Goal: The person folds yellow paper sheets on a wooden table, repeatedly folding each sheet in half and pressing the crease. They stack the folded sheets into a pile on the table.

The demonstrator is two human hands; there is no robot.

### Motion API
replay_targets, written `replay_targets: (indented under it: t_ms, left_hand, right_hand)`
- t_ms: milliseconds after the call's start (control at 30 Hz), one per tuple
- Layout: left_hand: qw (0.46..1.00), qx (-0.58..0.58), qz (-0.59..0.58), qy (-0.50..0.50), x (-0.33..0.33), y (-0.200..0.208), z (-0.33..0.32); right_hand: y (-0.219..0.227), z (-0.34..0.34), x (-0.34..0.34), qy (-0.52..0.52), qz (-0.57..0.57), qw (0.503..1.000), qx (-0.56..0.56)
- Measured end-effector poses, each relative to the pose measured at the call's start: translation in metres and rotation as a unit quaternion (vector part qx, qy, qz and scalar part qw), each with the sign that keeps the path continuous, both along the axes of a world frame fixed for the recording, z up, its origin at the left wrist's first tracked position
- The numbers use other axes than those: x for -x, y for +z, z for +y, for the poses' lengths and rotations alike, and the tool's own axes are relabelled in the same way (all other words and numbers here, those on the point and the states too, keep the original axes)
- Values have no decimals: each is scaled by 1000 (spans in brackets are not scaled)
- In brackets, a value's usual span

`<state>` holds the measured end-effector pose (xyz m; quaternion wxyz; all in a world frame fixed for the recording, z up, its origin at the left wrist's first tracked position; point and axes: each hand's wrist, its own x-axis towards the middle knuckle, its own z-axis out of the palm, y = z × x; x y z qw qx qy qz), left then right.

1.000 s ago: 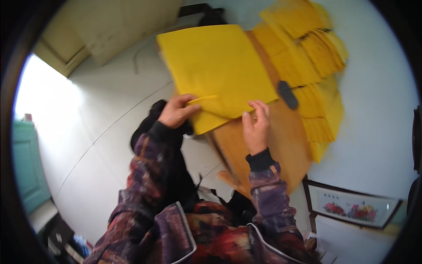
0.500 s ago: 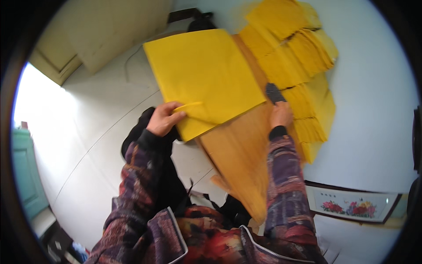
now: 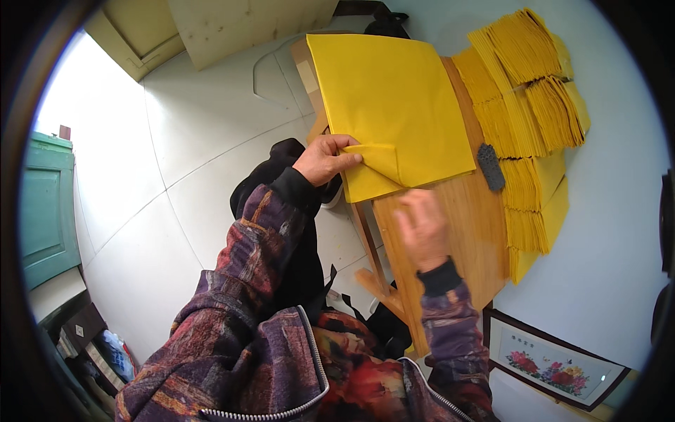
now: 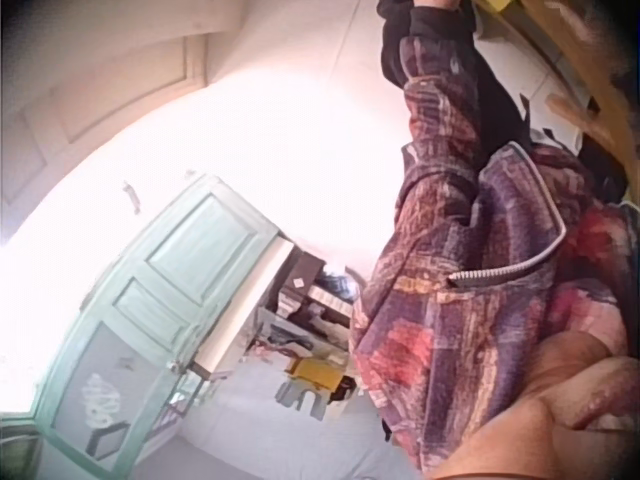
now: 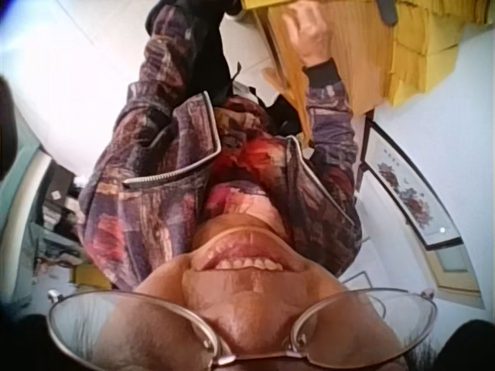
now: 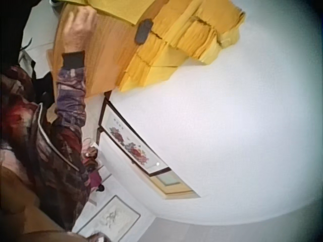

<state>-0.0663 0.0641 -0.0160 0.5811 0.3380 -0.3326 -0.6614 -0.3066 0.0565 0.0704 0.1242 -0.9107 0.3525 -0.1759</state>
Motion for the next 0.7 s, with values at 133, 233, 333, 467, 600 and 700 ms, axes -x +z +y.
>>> replay_targets:
  t_ms: [133, 233, 333, 467, 600, 700]
  left_hand:
    - [1000, 1, -7, 7, 0, -1, -1]
    - [1000, 1, 3, 7, 1, 0, -1]
    - [1000, 5, 1, 8, 1, -1, -2]
    - [1000, 23, 1, -5, 0, -4, -2]
    - [999, 39, 23, -17, -1, -4, -1]
    - [999, 43, -3, -15, -3, -3, -1]
  right_hand:
    - [-9, 10, -44, 34, 23, 995, 87]
    - [-8, 4, -50, 41, 44, 991, 123]
    - [-8, 1, -49, 51, 33, 991, 121]
    - [-7, -7, -47, 51, 5, 995, 83]
    - [-4, -14, -48, 44, -37, 998, -9]
    - [-1, -19, -47, 29, -63, 991, -117]
